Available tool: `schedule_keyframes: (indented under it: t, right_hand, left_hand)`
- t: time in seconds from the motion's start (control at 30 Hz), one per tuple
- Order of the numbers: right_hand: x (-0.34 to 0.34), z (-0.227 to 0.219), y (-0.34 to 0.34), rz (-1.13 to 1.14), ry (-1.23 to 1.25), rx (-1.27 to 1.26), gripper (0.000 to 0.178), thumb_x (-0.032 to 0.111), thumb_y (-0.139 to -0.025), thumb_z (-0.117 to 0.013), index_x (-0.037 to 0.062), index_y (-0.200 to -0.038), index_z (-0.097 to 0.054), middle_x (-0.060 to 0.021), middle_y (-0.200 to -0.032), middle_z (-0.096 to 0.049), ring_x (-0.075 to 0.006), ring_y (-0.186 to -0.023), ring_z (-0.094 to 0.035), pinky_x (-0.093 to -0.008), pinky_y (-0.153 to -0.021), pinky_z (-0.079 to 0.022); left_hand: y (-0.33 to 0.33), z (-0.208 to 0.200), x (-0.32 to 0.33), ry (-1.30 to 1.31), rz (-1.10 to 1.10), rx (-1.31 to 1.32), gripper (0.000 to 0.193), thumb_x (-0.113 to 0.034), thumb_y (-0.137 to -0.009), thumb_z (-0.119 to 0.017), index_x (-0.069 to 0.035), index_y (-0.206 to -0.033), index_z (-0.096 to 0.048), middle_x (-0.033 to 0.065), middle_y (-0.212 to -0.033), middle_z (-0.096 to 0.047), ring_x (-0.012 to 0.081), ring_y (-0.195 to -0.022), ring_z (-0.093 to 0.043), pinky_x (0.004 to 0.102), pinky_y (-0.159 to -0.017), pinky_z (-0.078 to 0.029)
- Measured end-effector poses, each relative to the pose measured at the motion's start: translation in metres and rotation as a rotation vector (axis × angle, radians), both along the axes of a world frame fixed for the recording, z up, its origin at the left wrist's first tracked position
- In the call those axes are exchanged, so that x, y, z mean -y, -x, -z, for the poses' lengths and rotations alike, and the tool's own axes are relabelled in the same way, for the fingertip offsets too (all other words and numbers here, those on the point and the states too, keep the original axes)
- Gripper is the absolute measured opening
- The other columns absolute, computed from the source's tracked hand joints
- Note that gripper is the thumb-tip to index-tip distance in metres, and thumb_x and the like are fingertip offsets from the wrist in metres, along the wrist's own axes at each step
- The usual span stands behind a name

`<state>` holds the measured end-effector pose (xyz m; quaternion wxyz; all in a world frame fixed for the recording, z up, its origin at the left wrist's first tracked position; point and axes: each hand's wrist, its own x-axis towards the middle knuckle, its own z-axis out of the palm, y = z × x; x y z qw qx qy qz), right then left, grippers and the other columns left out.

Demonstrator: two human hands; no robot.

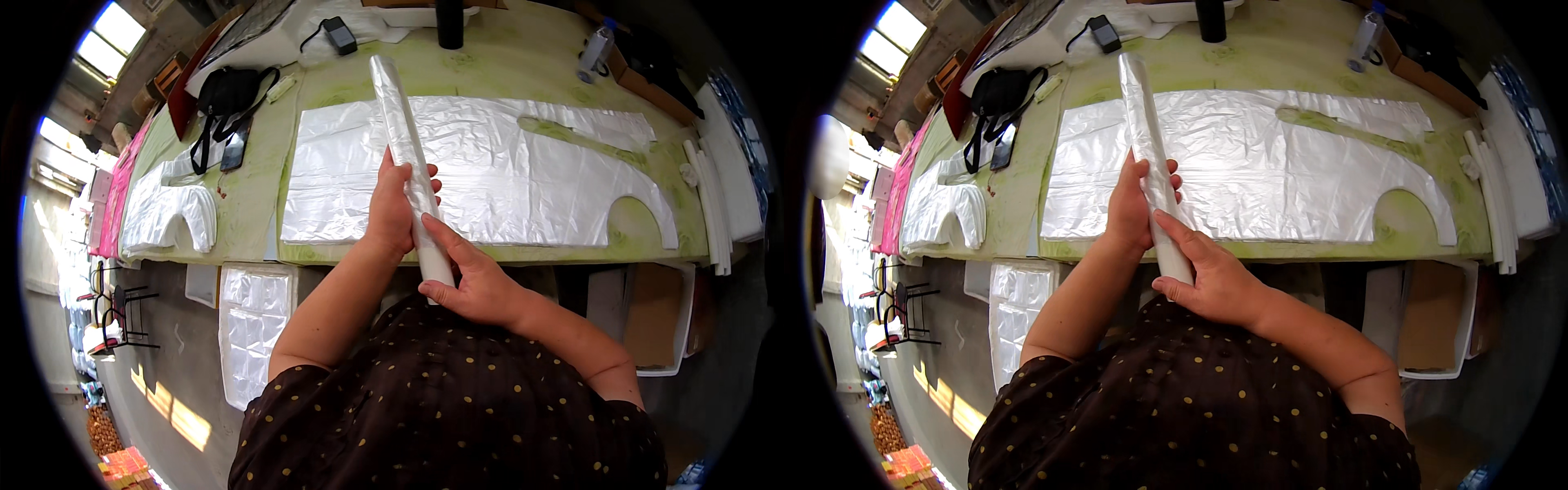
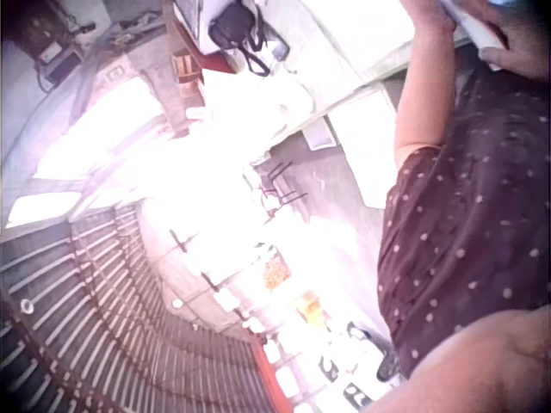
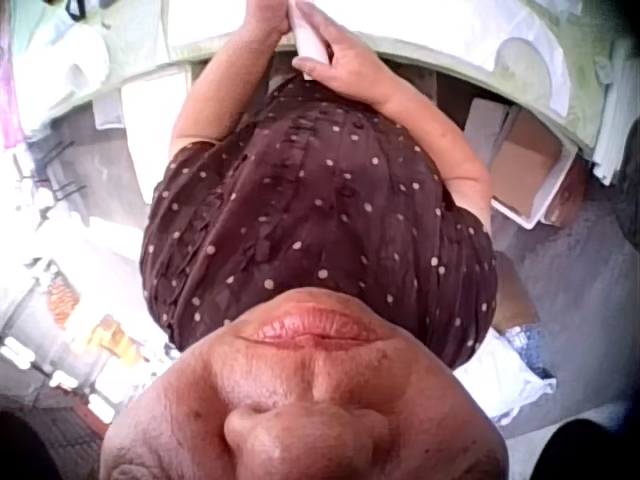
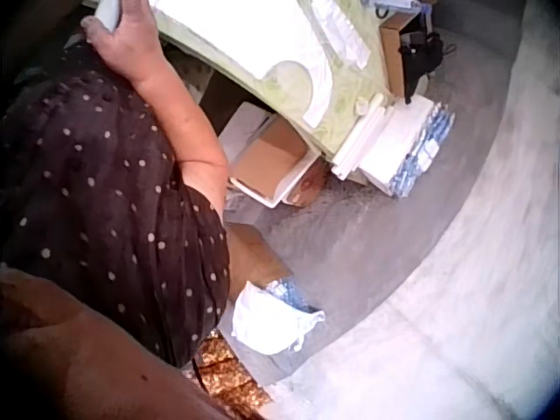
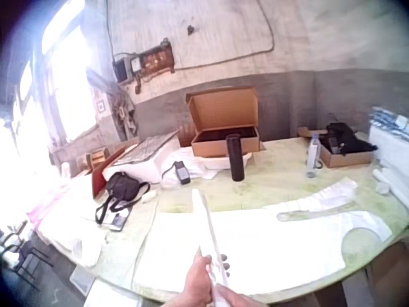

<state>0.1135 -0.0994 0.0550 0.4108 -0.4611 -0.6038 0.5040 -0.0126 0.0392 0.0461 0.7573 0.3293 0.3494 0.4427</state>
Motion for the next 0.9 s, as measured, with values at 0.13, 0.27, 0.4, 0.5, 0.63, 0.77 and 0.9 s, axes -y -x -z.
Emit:
schedule_keyframes:
  t: [0.13, 0.27, 0.4, 0.5, 0.63, 0.77, 0.9]
  right_hand:
    - [0.012, 0.010, -0.014, 0.128, -0.069, 0.150, 0.088, 0.021, -0.085, -0.073, 0.0124, -0.160, -0.028, -0.0252, -0.139, -0.055, -0.0383, -0.123, -0.059, -0.0400, -0.104, -0.047]
    - [0.033, 0.017, -0.041, 0.157, 0.011, 0.284, 0.091, 0.022, -0.081, -0.073, 0.0122, -0.160, -0.028, -0.0266, -0.138, -0.057, -0.0405, -0.122, -0.060, -0.0415, -0.104, -0.047]
    - [0.066, 0.021, -0.071, 0.144, 0.159, 0.403, 0.092, 0.023, -0.080, -0.073, 0.0139, -0.160, -0.029, -0.0269, -0.136, -0.059, -0.0407, -0.121, -0.061, -0.0420, -0.102, -0.049]
    - [0.086, 0.026, -0.085, 0.182, 0.184, 0.352, 0.090, 0.022, -0.078, -0.075, 0.0141, -0.158, -0.034, -0.0257, -0.140, -0.057, -0.0377, -0.124, -0.061, -0.0404, -0.104, -0.048]
    - [0.095, 0.023, -0.095, 0.177, 0.153, 0.348, 0.087, 0.021, -0.078, -0.075, 0.0134, -0.157, -0.038, -0.0237, -0.141, -0.057, -0.0354, -0.125, -0.061, -0.0389, -0.106, -0.048]
    - [0.094, 0.022, -0.099, 0.139, 0.109, 0.392, 0.090, 0.021, -0.079, -0.074, 0.0143, -0.159, -0.033, -0.0252, -0.140, -0.057, -0.0353, -0.124, -0.061, -0.0389, -0.105, -0.047]
    - [0.097, 0.010, -0.098, 0.202, 0.311, 0.301, 0.099, 0.020, -0.079, -0.075, 0.0156, -0.162, -0.023, -0.0283, -0.134, -0.060, -0.0373, -0.122, -0.062, -0.0403, -0.103, -0.048]
  left_hand:
    - [-0.030, -0.003, 0.022, -0.235, 0.041, -0.210, 0.079, -0.012, -0.096, -0.045, -0.021, -0.164, -0.005, 0.0185, -0.133, -0.053, 0.0262, -0.103, -0.063, 0.0431, -0.082, -0.057]
    - [-0.041, 0.058, -0.007, -0.975, 0.074, -0.776, 0.076, -0.018, -0.094, -0.066, -0.015, -0.160, -0.030, 0.0318, -0.159, -0.021, 0.0410, -0.142, -0.041, 0.0467, -0.106, -0.046]
    - [-0.045, 0.029, -0.048, -0.733, 0.113, -0.686, 0.075, -0.029, -0.090, -0.075, -0.013, -0.155, -0.041, 0.0297, -0.164, -0.013, 0.0416, -0.150, -0.028, 0.0482, -0.116, -0.035]
    - [-0.045, 0.031, -0.100, -0.524, 0.125, -0.810, 0.077, -0.031, -0.086, -0.078, -0.012, -0.152, -0.045, 0.0228, -0.154, -0.039, 0.0324, -0.127, -0.053, 0.0416, -0.099, -0.050]
    - [-0.054, 0.020, -0.138, -0.390, 0.407, -0.852, 0.061, -0.028, -0.087, -0.075, -0.012, -0.143, -0.058, 0.0105, -0.125, -0.063, 0.0188, -0.099, -0.059, 0.0337, -0.080, -0.051]
    - [-0.070, 0.019, -0.156, -0.273, 0.564, -0.915, 0.031, -0.024, -0.088, -0.068, -0.008, -0.115, -0.071, 0.0031, -0.092, -0.063, 0.0111, -0.076, -0.051, 0.0283, -0.065, -0.045]
    - [-0.075, 0.020, -0.160, -0.223, 0.556, -0.976, 0.018, -0.021, -0.088, -0.064, -0.007, -0.099, -0.071, 0.0020, -0.086, -0.062, 0.0113, -0.068, -0.050, 0.0286, -0.060, -0.044]
